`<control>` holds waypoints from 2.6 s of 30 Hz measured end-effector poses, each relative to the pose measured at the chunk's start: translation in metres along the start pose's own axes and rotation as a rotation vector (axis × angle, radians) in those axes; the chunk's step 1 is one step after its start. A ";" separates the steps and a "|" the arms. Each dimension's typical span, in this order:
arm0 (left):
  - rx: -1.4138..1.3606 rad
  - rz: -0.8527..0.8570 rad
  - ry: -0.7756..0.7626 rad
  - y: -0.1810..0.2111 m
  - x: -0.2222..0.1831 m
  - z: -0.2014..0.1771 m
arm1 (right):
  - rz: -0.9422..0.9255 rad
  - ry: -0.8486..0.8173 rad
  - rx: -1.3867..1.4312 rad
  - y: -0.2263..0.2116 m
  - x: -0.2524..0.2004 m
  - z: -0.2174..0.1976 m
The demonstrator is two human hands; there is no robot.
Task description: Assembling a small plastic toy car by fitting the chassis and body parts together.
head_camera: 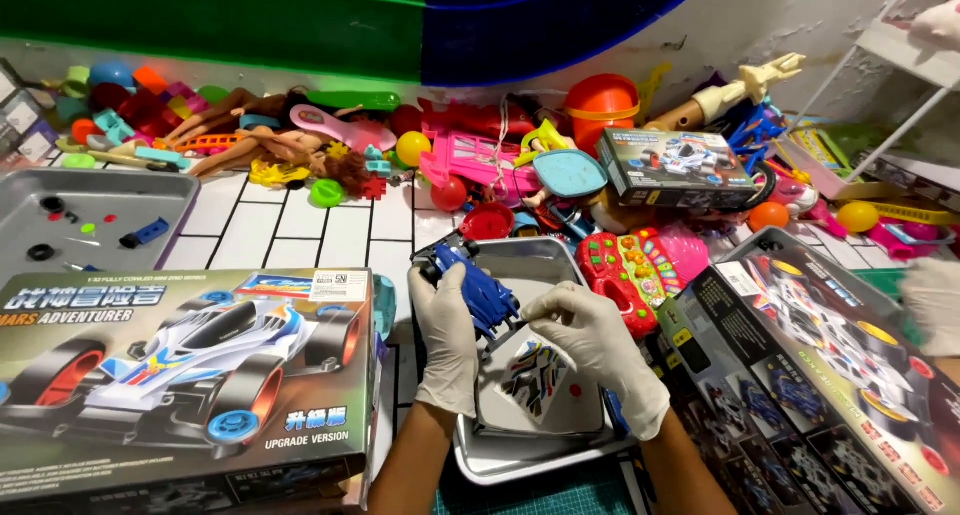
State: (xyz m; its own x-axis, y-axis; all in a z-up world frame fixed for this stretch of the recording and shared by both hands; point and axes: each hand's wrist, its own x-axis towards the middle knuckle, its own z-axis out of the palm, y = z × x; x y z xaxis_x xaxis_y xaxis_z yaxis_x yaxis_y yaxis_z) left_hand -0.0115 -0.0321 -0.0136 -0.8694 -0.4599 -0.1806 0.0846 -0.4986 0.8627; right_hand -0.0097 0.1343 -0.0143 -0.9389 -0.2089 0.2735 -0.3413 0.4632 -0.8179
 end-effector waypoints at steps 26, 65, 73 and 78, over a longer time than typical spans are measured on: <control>-0.022 0.064 -0.019 0.001 -0.016 0.016 | 0.242 -0.066 0.153 0.013 0.004 -0.007; -0.253 -0.102 0.000 -0.001 0.001 0.005 | 0.085 -0.172 -0.435 0.007 -0.035 -0.020; -0.262 -0.129 -0.019 -0.017 0.006 0.012 | 0.174 -0.097 0.042 -0.004 -0.018 0.009; -0.278 -0.126 -0.203 -0.057 0.031 0.012 | 0.216 0.013 0.220 0.013 -0.001 0.001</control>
State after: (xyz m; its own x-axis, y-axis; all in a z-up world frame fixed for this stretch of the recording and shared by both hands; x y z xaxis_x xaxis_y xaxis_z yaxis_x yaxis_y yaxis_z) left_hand -0.0493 -0.0092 -0.0628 -0.9581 -0.2408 -0.1551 0.0760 -0.7357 0.6731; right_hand -0.0131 0.1398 -0.0255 -0.9897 -0.1139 0.0867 -0.1172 0.2975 -0.9475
